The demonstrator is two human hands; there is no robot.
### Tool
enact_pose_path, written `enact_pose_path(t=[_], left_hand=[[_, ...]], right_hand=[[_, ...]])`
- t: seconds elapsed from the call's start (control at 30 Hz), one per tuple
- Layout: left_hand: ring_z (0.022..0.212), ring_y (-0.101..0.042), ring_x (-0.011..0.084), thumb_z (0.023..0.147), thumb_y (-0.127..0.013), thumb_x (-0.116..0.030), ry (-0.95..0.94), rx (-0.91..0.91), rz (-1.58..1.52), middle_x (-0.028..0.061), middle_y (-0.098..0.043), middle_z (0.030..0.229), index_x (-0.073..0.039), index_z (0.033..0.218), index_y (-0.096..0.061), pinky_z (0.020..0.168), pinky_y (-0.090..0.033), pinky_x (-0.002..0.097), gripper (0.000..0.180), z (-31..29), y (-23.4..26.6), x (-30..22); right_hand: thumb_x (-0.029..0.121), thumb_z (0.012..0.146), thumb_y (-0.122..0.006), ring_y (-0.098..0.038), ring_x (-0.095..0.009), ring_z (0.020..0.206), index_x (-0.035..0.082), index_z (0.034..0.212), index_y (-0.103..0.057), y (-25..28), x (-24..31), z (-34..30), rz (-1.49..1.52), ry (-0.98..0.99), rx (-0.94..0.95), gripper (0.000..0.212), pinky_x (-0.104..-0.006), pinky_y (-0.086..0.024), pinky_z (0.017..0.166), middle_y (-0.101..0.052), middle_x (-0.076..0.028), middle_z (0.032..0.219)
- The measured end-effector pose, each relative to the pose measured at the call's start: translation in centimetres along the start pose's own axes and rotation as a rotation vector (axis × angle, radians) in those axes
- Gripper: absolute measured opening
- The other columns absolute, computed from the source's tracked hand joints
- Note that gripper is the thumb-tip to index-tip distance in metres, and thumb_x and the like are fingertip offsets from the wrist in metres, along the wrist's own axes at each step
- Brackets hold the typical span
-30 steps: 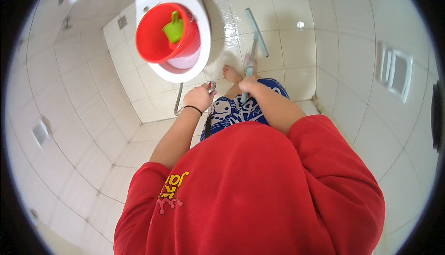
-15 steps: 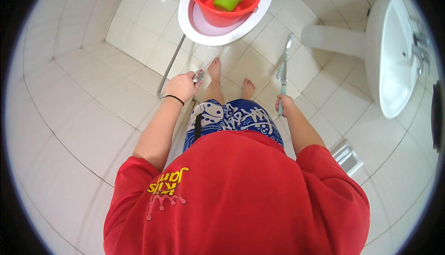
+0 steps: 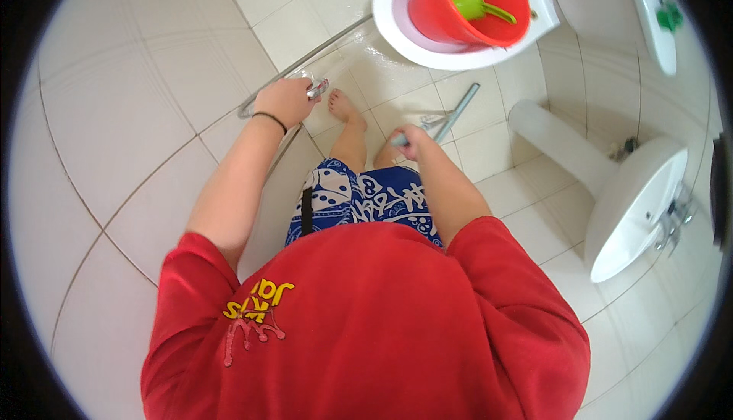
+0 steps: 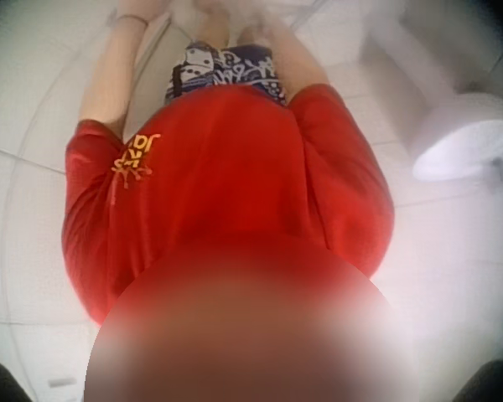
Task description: The person cleans the bathroom floor by spraying water from a handheld shower head and pushing the water toward the drain with a squeegee. They repeatedly rinse the floor and use the squeegee to direct water into the drain, occasionally moving a red bucket to access different areas.
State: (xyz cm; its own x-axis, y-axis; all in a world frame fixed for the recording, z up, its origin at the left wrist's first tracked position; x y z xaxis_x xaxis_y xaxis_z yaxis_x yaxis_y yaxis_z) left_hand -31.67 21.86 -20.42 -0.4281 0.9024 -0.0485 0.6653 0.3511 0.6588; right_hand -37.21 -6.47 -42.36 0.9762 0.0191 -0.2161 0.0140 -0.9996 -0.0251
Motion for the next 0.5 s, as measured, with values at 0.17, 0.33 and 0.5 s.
enact_pose_path(t=[0.17, 0.33, 0.5], left_hand=[[0.085, -0.061, 0.0294, 0.082, -0.054, -0.032, -0.011, -0.042, 0.053, 0.0123, -0.065, 0.088, -0.011, 0.092, -0.062, 0.072, -0.049, 0.0409, 0.024, 2.0, 4.4, 1.4], [0.082, -0.061, 0.0300, 0.082, -0.053, -0.033, 0.116, -0.240, -0.107, 0.0122, -0.065, 0.086, -0.011, 0.092, -0.062, 0.070, -0.049, 0.0417, 0.025, 4.6, 12.1, 3.6], [0.065, -0.060, 0.0231, 0.081, -0.058, -0.037, 0.150, -0.529, -0.475, 0.0099, -0.062, 0.071, -0.007, 0.087, -0.061, 0.060, -0.047, 0.0369, 0.031, 4.7, 16.0, 6.9]], right_hand=[[0.003, 0.079, -0.052, -0.056, -0.021, 0.069, 0.002, 0.083, -0.048, -15.0, 4.9, -6.3, 0.141, -0.071, 0.215, 0.006, -0.0337, -0.054, 0.060, -0.050, -0.009, 0.076], [0.005, 0.081, -0.052, -0.053, -0.018, 0.057, 0.003, 0.081, -0.046, -25.8, 17.5, -11.9, 0.597, -0.008, 0.568, 0.007, -0.0285, -0.051, 0.052, -0.051, -0.007, 0.068], [0.007, 0.082, -0.050, -0.051, -0.016, 0.051, 0.006, 0.075, -0.044, -26.1, 23.1, -12.9, 0.390, -0.033, 0.661, 0.009, -0.0232, -0.047, 0.044, -0.048, -0.006, 0.060]])
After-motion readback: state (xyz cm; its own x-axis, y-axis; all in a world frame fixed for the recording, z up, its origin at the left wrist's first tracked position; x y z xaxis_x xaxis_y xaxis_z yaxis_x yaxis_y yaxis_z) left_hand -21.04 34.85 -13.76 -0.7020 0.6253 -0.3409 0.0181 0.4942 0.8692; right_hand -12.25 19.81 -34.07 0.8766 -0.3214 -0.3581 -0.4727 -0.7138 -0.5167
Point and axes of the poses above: each hand's wrist, its own z-axis towards the middle knuckle, its own y-axis out of the back of the hand, x = y × z, the point moved 5 cm from there along z, towards the middle knuckle
